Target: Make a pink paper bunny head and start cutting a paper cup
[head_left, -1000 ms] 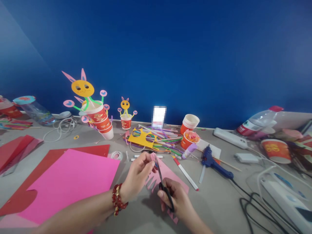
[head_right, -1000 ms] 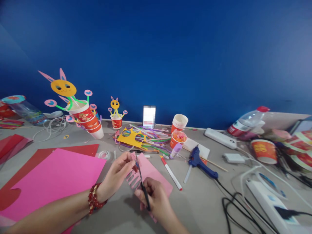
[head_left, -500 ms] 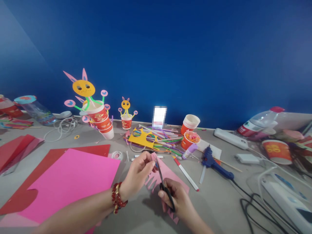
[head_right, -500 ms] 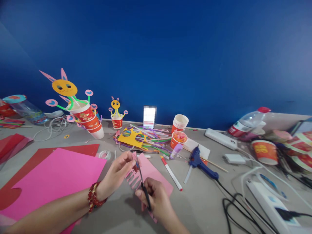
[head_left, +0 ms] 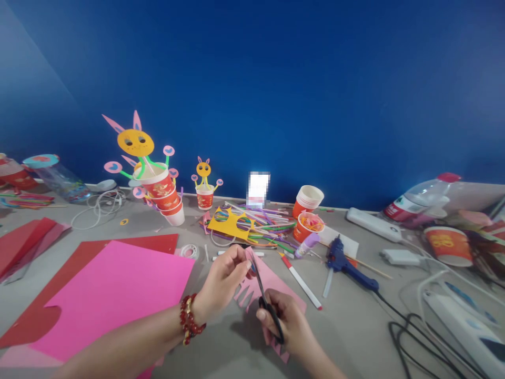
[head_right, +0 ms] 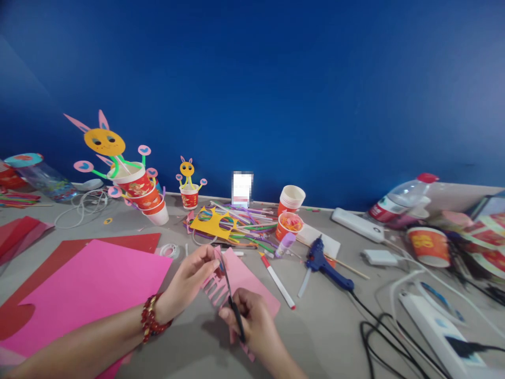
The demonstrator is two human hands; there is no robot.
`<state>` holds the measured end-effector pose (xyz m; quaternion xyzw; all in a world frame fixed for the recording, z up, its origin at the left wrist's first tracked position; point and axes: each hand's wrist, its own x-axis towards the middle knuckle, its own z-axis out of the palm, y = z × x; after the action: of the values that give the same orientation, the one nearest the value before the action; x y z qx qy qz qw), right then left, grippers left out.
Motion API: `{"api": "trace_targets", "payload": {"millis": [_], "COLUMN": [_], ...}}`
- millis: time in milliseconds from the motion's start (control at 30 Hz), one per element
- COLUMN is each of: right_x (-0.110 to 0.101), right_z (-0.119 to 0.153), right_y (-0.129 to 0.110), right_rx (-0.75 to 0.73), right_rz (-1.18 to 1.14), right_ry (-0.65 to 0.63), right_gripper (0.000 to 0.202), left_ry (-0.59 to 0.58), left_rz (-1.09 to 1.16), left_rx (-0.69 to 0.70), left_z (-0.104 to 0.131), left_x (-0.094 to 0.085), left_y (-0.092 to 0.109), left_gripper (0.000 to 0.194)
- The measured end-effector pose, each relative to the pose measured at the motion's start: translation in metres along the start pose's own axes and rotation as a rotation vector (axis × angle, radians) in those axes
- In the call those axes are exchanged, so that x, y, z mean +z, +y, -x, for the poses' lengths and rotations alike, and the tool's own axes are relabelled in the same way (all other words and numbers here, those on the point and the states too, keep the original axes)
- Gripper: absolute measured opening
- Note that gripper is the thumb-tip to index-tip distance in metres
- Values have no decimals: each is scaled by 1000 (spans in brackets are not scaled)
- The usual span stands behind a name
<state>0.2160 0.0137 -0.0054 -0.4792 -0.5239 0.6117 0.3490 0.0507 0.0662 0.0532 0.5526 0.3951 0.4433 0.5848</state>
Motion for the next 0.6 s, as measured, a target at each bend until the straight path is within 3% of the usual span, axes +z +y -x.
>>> {"api": "trace_targets", "payload": {"millis": [600], "right_x": [-2], "right_z": [1], "right_y": [-3], "right_rx": [4], "right_rz": [-39], "right_ry": [-14], "right_gripper": [63], "left_ry": [-51], "left_rz": [-9], "left_rx": [-38], "left_z": [-1], "left_x": [-5], "left_y": [5], "left_gripper": [19]}}
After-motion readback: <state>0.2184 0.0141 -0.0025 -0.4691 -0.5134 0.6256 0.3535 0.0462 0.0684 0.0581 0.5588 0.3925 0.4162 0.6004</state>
